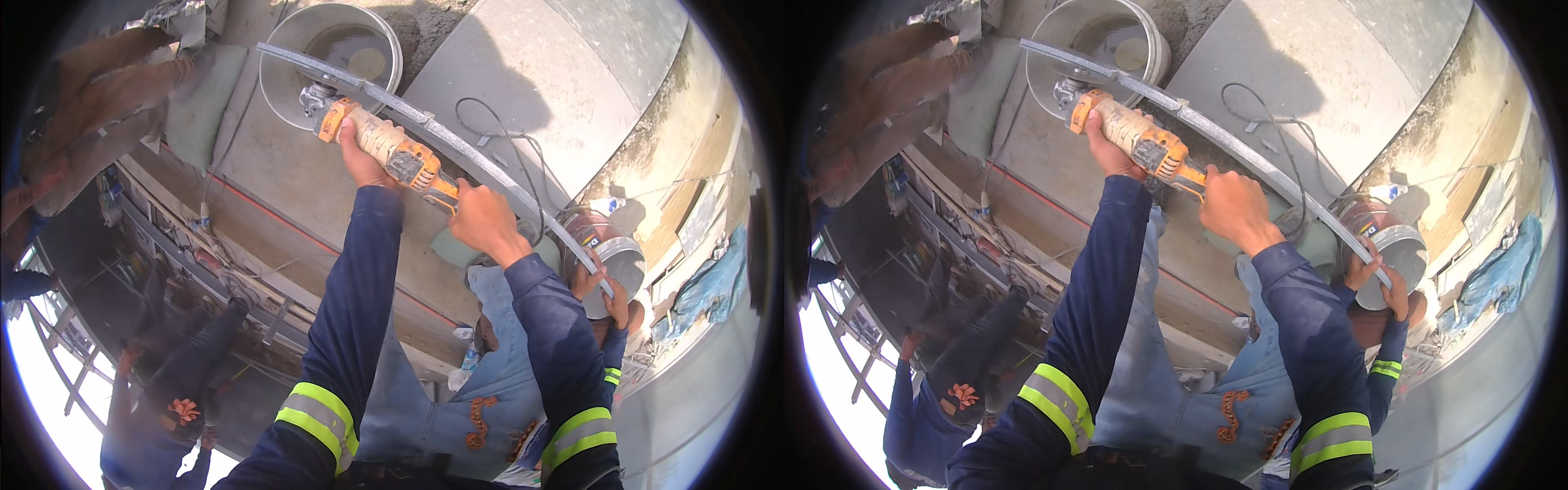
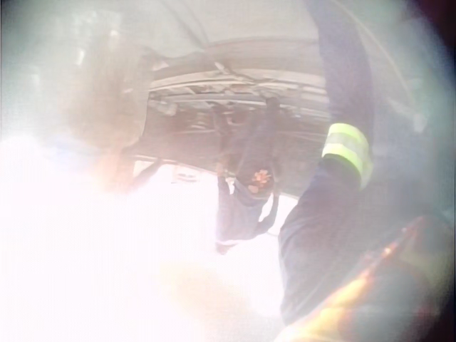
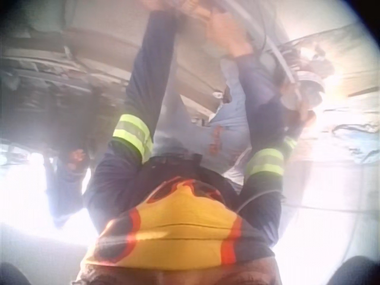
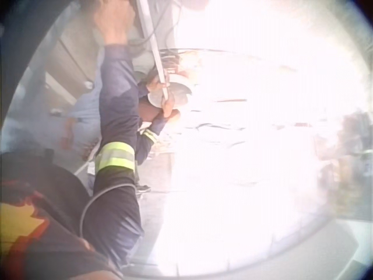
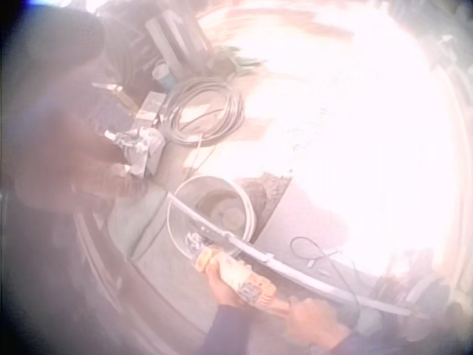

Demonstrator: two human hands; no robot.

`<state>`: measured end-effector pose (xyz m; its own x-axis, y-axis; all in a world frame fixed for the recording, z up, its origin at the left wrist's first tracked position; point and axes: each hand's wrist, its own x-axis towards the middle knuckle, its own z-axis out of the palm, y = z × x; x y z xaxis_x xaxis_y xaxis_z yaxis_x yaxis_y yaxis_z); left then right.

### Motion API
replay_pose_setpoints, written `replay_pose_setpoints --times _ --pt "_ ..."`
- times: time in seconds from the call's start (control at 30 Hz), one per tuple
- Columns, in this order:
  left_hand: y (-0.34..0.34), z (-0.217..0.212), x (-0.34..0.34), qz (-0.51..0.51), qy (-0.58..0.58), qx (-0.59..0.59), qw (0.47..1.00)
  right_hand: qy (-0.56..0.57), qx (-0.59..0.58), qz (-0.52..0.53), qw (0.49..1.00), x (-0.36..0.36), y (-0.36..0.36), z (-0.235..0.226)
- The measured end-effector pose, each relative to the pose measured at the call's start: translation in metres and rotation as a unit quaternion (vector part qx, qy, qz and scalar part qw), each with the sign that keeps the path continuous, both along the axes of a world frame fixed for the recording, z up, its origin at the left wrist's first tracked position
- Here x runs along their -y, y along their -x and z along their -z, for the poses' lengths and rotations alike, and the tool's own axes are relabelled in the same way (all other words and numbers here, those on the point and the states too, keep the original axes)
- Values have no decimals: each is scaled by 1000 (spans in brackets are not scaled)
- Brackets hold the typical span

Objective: The person uses an angle grinder to cut a long metal rod placed over a bucket. A coworker assists by holding the rod steady. The person completes the cut and hands the rod to the coworker.

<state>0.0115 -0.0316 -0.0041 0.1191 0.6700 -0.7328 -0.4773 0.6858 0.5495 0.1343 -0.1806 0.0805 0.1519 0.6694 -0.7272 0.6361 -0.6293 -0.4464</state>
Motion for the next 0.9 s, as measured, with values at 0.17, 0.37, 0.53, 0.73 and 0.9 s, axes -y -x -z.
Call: replay_pose_setpoints --times 0.17,0.37,0.53,0.73,0.9 --pt "-2 -3 1 3 -6 14 1000 -4 3 7 1000 0 -1 -3" --pt "-3 0 -2 0 -3 -16 1000 -5 5 -3 1000 -3 -1 -6" --pt "-3 2 -4 5 -17 -26 999 8 5 -14 1000 -3 -3 -2" --pt "0 1 -4 8 -6 -10 1000 14 -4 -11 1000 -6 -2 0" --pt "1 4 -7 8 -5 -5 1000 4 -2 -11 1000 -6 -1 4"
